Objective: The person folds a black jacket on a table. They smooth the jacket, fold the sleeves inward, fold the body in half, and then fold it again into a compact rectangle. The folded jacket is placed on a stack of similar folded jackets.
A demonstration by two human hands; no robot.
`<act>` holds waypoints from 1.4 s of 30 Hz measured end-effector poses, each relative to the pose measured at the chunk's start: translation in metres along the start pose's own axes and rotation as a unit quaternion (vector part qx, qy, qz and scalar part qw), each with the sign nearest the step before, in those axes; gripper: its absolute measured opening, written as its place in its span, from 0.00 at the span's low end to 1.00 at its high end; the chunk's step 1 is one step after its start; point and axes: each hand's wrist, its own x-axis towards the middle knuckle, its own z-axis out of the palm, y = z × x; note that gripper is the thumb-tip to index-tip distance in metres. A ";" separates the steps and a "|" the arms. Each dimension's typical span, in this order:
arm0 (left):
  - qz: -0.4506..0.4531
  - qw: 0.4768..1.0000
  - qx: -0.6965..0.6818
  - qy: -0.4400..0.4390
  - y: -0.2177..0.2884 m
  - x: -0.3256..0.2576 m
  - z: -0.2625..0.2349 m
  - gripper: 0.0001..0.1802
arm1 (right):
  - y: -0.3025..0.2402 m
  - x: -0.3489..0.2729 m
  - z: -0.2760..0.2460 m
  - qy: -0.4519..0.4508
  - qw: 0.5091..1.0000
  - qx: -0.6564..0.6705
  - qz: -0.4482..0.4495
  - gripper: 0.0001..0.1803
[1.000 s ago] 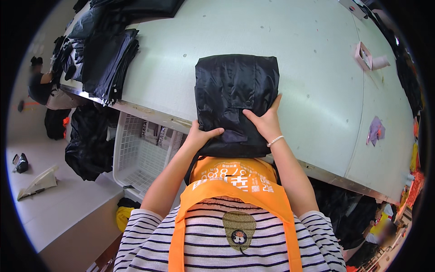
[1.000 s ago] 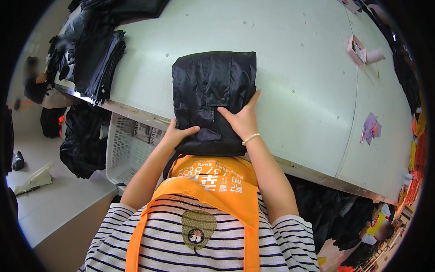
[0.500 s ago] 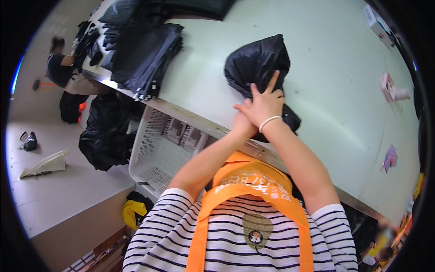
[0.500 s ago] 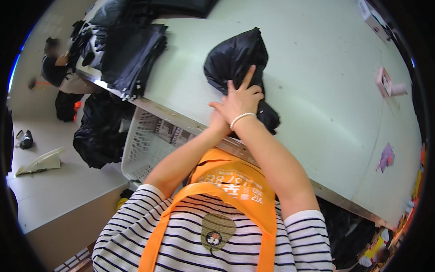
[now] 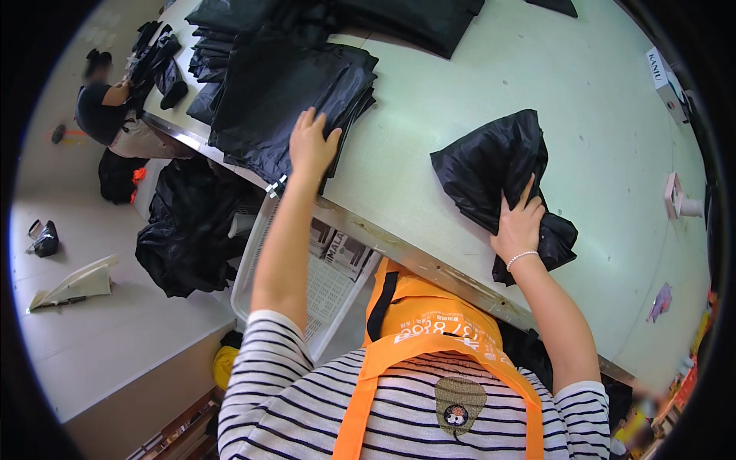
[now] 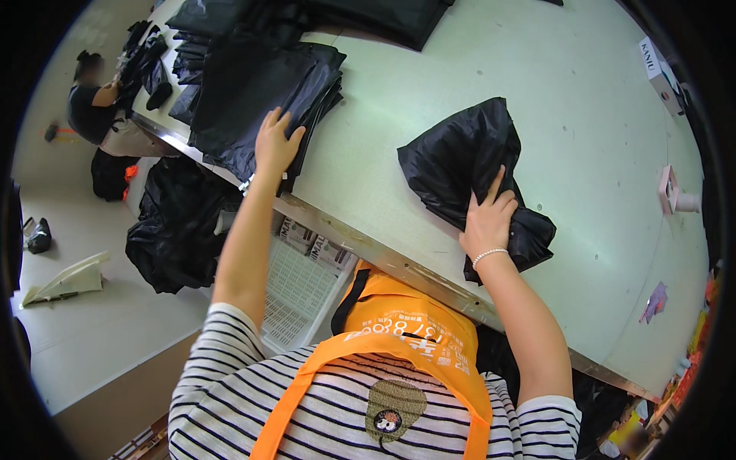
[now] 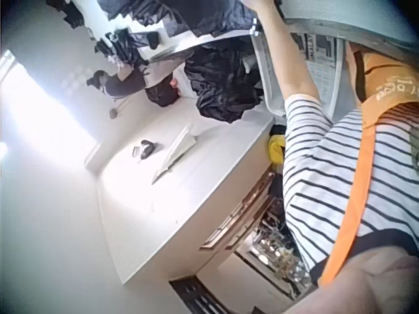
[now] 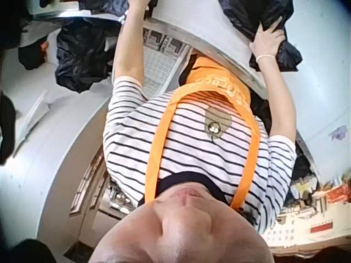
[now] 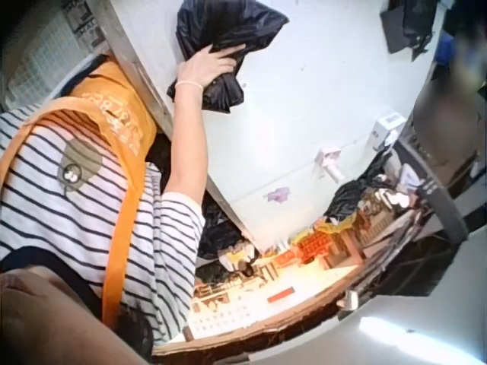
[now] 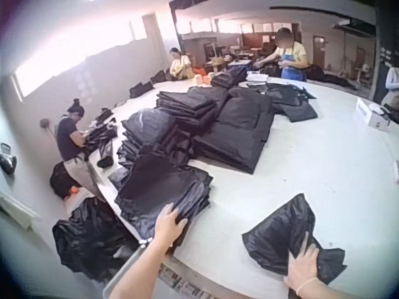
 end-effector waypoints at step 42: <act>0.208 0.813 -0.442 -0.317 0.303 -0.095 0.074 0.05 | 0.142 -0.247 0.028 0.085 0.788 0.547 0.269 0.34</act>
